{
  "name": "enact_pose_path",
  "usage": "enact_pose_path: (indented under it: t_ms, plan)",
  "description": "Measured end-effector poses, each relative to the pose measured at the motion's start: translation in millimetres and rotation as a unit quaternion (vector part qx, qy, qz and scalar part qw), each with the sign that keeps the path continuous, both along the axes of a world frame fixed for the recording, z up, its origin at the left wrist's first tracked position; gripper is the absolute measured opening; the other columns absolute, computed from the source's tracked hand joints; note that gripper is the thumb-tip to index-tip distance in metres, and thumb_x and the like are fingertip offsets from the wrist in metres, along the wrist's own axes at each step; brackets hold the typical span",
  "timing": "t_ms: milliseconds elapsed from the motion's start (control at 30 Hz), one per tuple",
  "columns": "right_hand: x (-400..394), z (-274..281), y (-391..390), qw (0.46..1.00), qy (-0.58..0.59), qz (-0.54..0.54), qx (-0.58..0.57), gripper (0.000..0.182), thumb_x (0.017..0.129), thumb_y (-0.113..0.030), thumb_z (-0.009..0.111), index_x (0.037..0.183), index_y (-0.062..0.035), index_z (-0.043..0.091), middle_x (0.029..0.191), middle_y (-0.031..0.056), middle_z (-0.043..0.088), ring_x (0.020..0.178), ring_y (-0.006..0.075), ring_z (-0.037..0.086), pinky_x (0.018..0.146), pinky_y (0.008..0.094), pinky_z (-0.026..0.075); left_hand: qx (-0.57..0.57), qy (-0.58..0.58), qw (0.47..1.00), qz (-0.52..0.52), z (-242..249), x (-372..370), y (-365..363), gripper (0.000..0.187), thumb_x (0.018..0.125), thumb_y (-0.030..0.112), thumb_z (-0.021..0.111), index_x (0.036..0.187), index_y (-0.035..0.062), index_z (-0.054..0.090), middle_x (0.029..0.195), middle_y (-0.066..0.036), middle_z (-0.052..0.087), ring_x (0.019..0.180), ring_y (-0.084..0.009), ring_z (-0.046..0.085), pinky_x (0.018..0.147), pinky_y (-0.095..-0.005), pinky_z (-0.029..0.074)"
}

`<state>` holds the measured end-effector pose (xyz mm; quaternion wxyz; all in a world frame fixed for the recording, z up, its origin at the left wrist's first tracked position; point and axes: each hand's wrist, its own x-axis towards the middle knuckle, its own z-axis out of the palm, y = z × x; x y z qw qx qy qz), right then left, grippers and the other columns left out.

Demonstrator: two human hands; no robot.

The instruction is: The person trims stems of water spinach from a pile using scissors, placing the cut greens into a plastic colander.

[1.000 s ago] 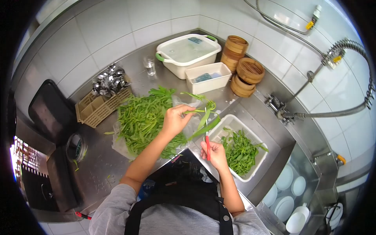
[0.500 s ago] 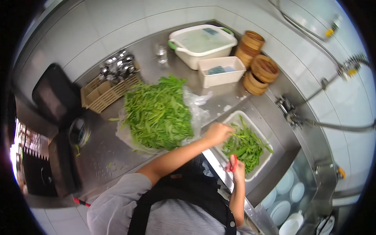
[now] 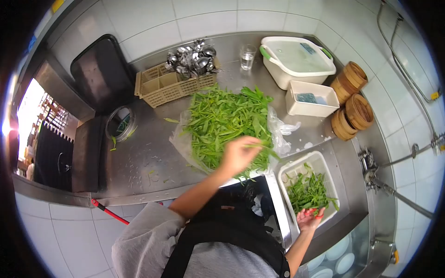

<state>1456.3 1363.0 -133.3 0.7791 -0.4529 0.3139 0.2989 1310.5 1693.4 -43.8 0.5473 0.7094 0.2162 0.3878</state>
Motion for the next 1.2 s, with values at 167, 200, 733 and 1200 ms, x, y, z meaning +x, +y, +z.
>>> enact_pose_path:
  t_ms: [167,200,733,1200]
  plan:
    - [7.4,-4.7,14.0,0.995,-0.016,0.088,-0.038,0.052,0.061,-0.068,0.061,0.056,-0.0174,0.049,0.051,-0.0037,0.049,0.058,0.0157,0.056,0.06,0.0317,0.042,0.084,0.105,0.909,0.395,-21.9,-169.9,118.4,0.019,0.075,0.014,0.067,0.088,0.0006,0.064,0.075,-0.009,0.064,0.064,-0.0143,0.06,0.058,-0.0269,0.048]
    - [7.9,-8.1,19.5,0.991,-0.02,0.111,-0.066,0.053,0.061,-0.069,0.06,0.057,-0.0173,0.049,0.051,-0.0034,0.049,0.058,0.0161,0.057,0.058,0.0317,0.042,0.132,0.14,0.875,0.445,-30.2,-208.5,140.2,0.021,0.074,0.016,0.067,0.088,0.0005,0.064,0.077,-0.012,0.064,0.067,-0.0194,0.062,0.06,-0.0297,0.048]
    - [14.7,-0.7,85.7,0.953,-0.127,0.24,-0.137,0.057,0.067,-0.072,0.051,0.064,-0.0153,0.052,0.052,-0.0017,0.049,0.057,0.0177,0.057,0.051,0.0304,0.044,-0.04,0.476,0.695,0.538,-142.8,-404.2,274.4,0.041,0.076,0.021,0.06,0.113,0.0075,0.051,0.113,-0.019,0.05,0.103,-0.0395,0.047,0.085,-0.0439,0.041]
    - [-0.7,3.0,94.8,0.955,-0.15,0.219,-0.134,0.056,0.071,-0.071,0.047,0.063,-0.0151,0.051,0.051,-0.001,0.046,0.057,0.0188,0.055,0.051,0.0295,0.042,0.227,0.217,0.917,0.245,-131.9,-225.8,276.0,0.022,0.077,0.0,0.053,0.096,0.0079,0.061,0.088,-0.017,0.057,0.088,-0.0345,0.052,0.075,-0.0392,0.042]
